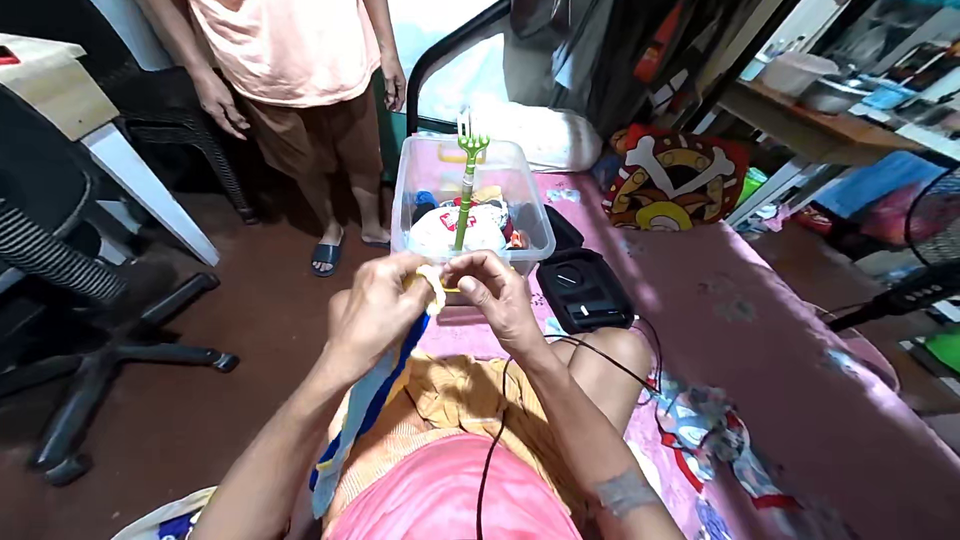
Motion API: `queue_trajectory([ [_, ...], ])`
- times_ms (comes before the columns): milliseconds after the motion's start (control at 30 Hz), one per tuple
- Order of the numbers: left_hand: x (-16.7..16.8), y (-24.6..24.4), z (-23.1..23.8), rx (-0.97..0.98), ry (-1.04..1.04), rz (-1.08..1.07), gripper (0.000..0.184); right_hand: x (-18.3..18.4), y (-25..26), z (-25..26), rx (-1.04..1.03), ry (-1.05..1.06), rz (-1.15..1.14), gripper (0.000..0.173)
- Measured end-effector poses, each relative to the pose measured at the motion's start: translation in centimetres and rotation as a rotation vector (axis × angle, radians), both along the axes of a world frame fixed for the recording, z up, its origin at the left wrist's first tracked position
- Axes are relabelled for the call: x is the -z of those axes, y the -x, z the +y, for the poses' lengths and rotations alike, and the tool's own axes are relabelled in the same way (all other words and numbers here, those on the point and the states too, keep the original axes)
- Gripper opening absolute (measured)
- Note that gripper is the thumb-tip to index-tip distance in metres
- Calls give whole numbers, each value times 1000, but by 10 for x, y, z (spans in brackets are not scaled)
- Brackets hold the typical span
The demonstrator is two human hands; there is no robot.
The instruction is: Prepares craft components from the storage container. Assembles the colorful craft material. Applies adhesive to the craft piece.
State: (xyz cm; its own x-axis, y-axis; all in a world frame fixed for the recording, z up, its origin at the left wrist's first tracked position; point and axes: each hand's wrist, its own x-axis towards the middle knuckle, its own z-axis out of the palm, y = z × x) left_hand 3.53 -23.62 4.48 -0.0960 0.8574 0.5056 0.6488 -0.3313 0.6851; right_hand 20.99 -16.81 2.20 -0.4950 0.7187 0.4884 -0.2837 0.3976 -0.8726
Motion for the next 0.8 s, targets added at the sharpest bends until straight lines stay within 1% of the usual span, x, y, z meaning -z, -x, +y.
queue_trajectory([
  [33,-12,0,5,-37,-48,63,16,-2,4,0,7,12,-19,34],
  [67,-25,-2,10,-60,-95,108,17,-4,8,0,3,37,-39,41],
  [100,-39,-4,17,-76,-128,133,18,-8,12,0,-14,67,-47,43],
  [167,-65,-10,36,-109,-145,148,20,-22,17,1,-49,91,-1,33],
  [233,-87,-10,51,-70,-117,127,19,-42,15,5,-25,43,64,24],
  [267,-95,-7,56,-6,-94,79,16,-51,11,9,2,20,76,23],
  [300,-101,-3,60,108,-65,-4,14,-58,7,12,22,13,81,23],
  [367,-111,9,61,372,69,-248,13,-69,-4,23,33,5,85,24],
  [433,-111,20,61,520,188,-408,15,-76,-14,32,54,-2,77,23],
  [533,-99,24,66,571,233,-531,20,-84,-14,49,69,-12,96,18],
  [600,-90,21,69,588,246,-576,19,-86,-12,56,90,-14,88,16],
  [667,-84,14,72,575,242,-558,18,-85,-11,59,116,-20,74,15],
  [733,-80,4,74,519,216,-531,17,-83,-11,61,139,-22,47,15],
  [800,-73,-4,76,464,165,-538,11,-79,-11,62,147,-32,20,16],
])
